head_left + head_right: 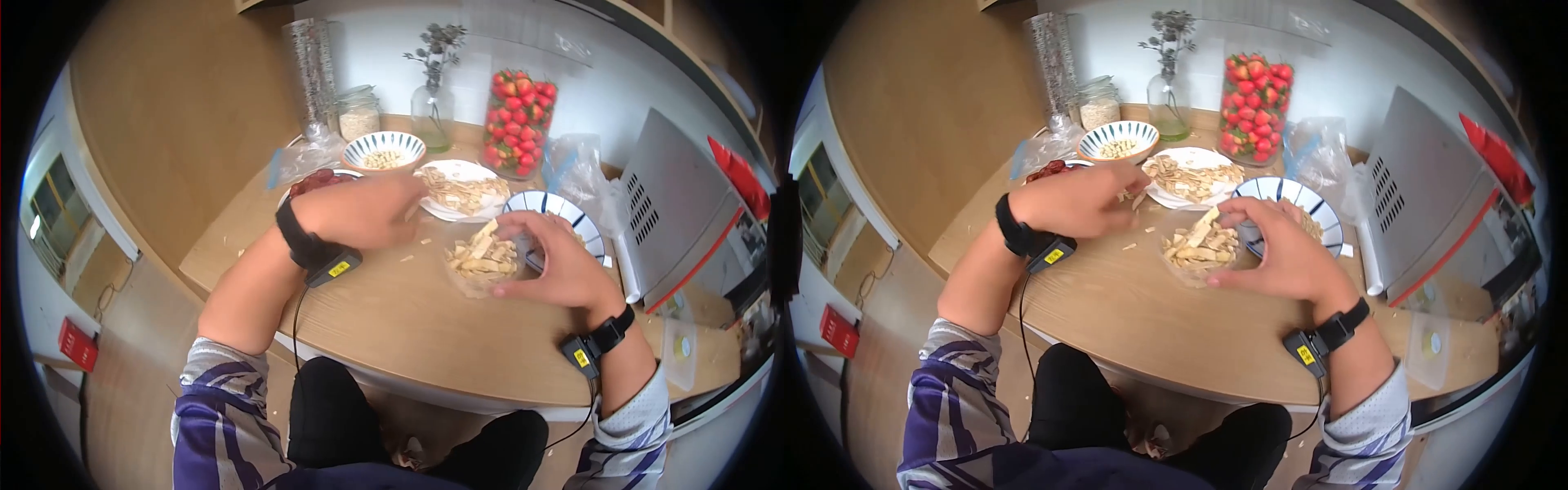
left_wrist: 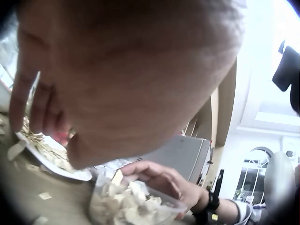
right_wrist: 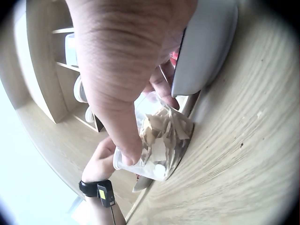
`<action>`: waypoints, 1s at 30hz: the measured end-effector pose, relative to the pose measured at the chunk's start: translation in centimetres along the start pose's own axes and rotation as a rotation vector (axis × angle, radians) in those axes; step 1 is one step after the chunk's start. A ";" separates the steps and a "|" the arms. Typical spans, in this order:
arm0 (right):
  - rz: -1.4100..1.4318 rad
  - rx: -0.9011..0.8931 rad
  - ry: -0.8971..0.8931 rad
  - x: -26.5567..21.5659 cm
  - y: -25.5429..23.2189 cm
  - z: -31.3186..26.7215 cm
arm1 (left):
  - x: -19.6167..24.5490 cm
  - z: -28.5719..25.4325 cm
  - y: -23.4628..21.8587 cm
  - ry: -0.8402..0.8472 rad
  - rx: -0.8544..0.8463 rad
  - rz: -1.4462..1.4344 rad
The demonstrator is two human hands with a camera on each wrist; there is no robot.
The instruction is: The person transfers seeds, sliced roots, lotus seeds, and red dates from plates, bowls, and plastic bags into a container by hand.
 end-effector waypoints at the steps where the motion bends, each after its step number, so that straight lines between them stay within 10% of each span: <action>1: -0.017 -0.002 -0.014 0.0 0.0 0.1 | -0.5 -0.3 1.3 -0.009 -0.062 0.063; 7: -0.018 -0.011 -0.014 -0.1 0.2 0.3 | -3.2 -0.7 5.6 -0.357 -0.334 0.251; 14: -0.047 -0.005 -0.038 -0.6 0.0 0.3 | -7.0 2.1 7.9 -0.521 -0.098 0.209; 23: 0.020 -0.017 -0.029 0.3 0.5 0.4 | -6.7 2.7 7.0 -0.336 0.037 0.130; 26: -0.009 -0.028 -0.024 0.1 0.5 0.3 | -4.6 2.7 9.5 -0.215 -0.256 0.484; 30: 0.060 -0.038 0.002 0.6 0.9 0.3 | -2.5 2.3 9.7 -0.162 -0.222 0.439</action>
Point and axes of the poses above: each hand's wrist, its own z-axis towards the middle knuckle, its own y-axis out of the palm, x = y × z, the point moved 10 cm from there along z, towards the middle knuckle, and after that the axes turned 7 degrees about -z, right-handed, at the moved point
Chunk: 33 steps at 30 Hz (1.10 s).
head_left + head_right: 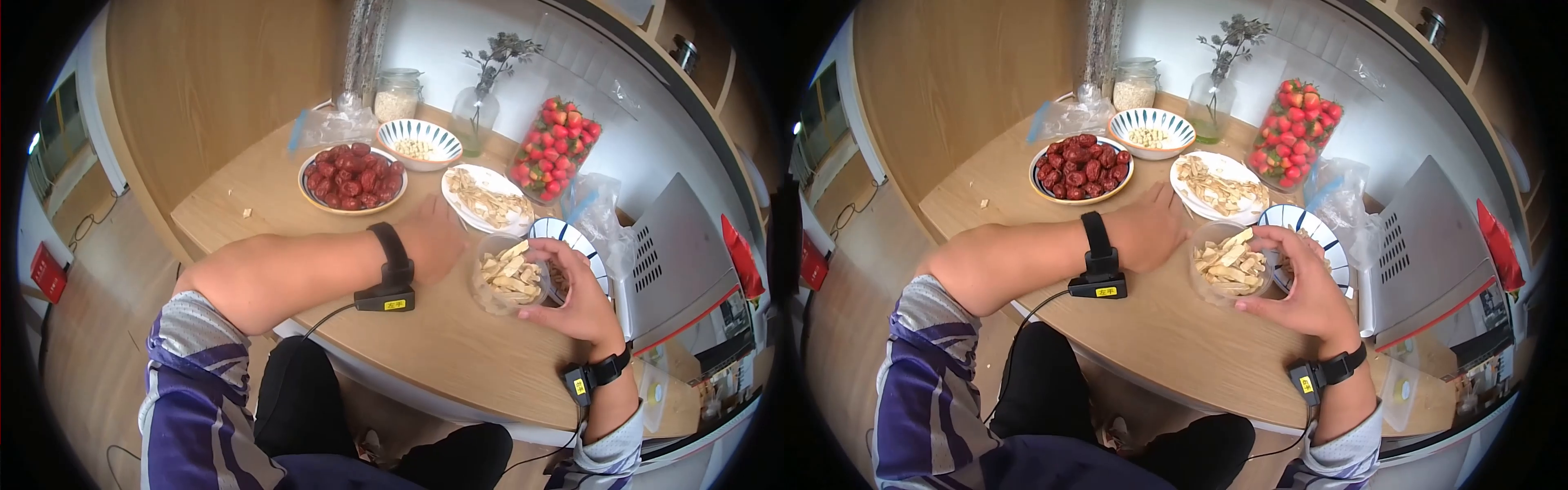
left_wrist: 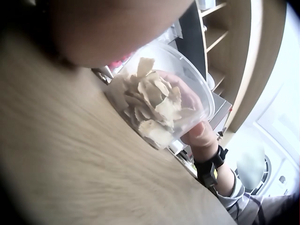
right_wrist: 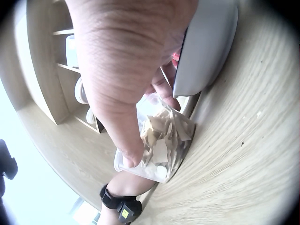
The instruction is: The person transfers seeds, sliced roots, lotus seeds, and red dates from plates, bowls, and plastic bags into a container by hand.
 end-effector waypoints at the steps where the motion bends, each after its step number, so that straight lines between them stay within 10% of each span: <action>1: 0.010 -0.005 0.007 0.1 0.1 0.0 | -0.2 -0.1 0.1 -0.034 0.034 -0.008; 14: 0.085 -0.011 0.013 0.7 0.4 0.0 | -3.5 1.4 -0.6 -0.082 0.244 -0.337; 20: 0.117 -0.007 0.029 1.2 0.5 0.0 | -4.0 2.6 -1.6 0.250 0.528 -0.467; 33: 0.156 -0.004 0.029 0.9 0.5 0.1 | -3.5 3.3 -1.0 0.184 0.422 -0.384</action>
Point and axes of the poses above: each hand's wrist, its own z-axis towards the middle knuckle, its own y-axis out of the palm, x = y × z, the point moved 10 cm from there along z, towards the middle knuckle, and after that the axes turned 7 degrees about -z, right-handed, at the moved point
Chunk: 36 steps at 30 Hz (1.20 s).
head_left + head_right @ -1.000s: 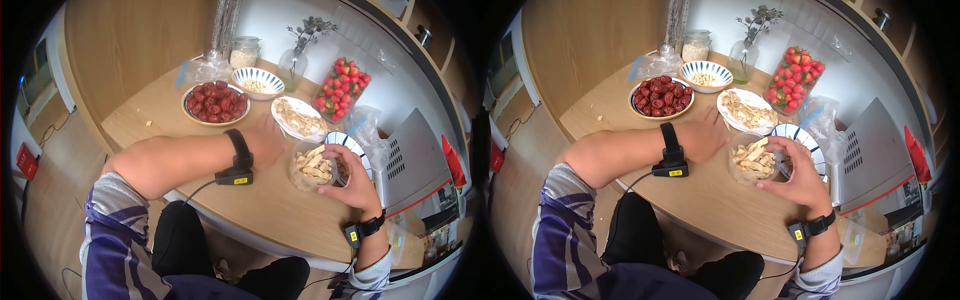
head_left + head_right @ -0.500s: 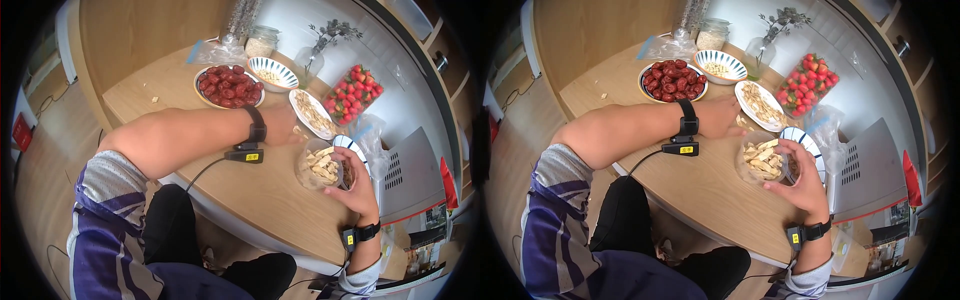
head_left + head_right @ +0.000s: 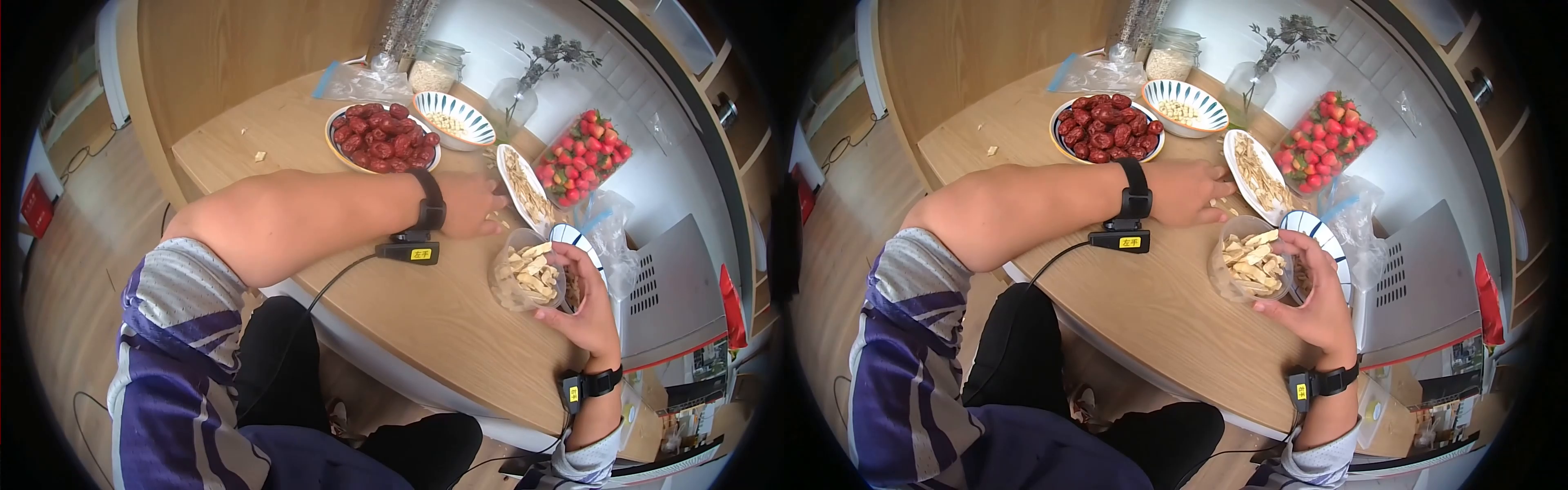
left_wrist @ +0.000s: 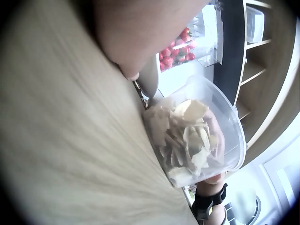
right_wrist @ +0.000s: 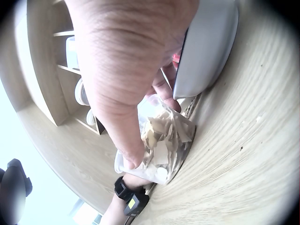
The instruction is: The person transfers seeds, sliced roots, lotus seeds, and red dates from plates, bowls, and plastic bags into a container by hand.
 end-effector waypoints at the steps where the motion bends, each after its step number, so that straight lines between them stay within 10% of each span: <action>1: 0.007 -0.001 0.006 -0.1 0.0 0.0 | 0.0 0.0 -0.3 -0.018 -0.033 0.005; 36: -0.118 -0.005 -0.059 -0.6 -0.4 0.1 | 3.5 -1.4 -0.8 0.012 -0.207 0.141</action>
Point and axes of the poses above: each hand's wrist, its own z-axis towards the middle knuckle, its own y-axis out of the palm, x = y × z, the point moved 10 cm from there along z, towards the middle knuckle, and after that the axes turned 7 degrees about -z, right-handed, at the moved point
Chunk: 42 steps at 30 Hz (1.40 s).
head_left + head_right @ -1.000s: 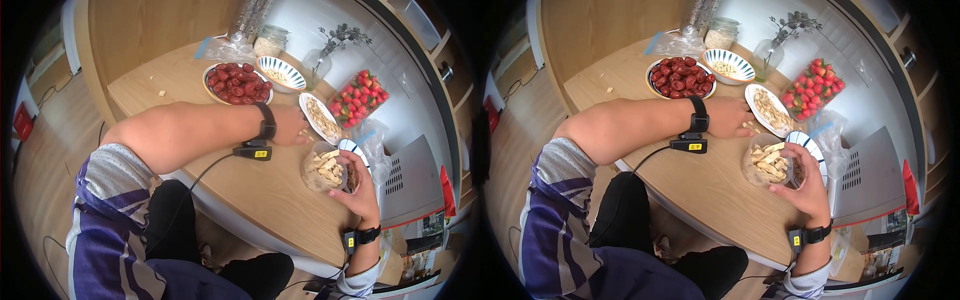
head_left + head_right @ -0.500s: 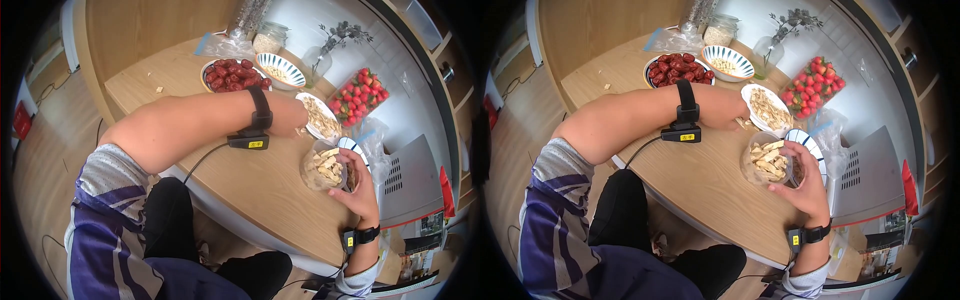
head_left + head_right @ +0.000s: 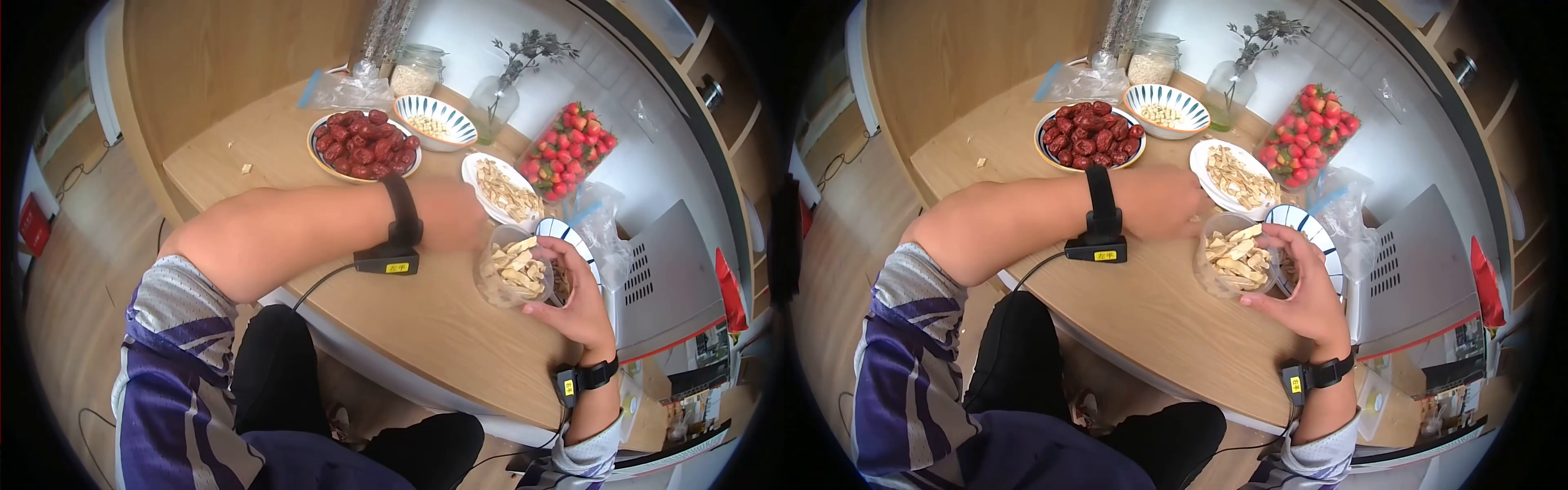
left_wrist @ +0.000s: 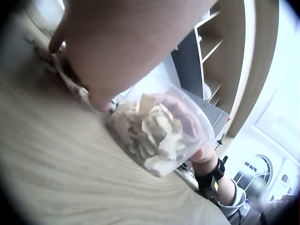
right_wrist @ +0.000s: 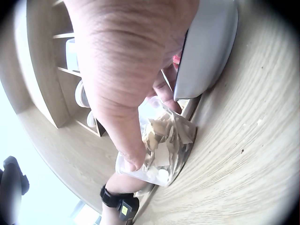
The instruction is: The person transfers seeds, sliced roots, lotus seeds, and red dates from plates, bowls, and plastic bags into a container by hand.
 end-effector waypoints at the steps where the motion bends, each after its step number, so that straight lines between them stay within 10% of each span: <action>1: 0.011 0.001 0.002 0.0 0.0 0.0 | 0.2 0.1 0.3 0.026 0.068 0.025; 9: 0.032 0.004 0.010 0.0 0.0 0.0 | 0.2 0.2 -0.4 0.231 0.197 -0.066; 12: 0.023 0.015 0.015 0.5 0.1 -0.2 | -0.8 -1.5 -2.2 0.028 -0.132 -0.117; 16: -0.032 0.012 0.029 0.2 -0.2 -0.4 | -2.8 -2.6 -5.1 -0.152 -0.004 -0.042; 42: -0.121 0.052 -0.020 -0.8 -0.7 -0.7 | -1.2 -0.5 -3.7 0.073 0.108 -0.244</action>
Point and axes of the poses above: each hand's wrist, its own z-axis towards the middle knuckle, its own y-axis out of the palm, x = y × z, the point moved 10 cm from there along z, towards the middle knuckle, and after that the axes turned 7 degrees about -z, right-handed, at the moved point
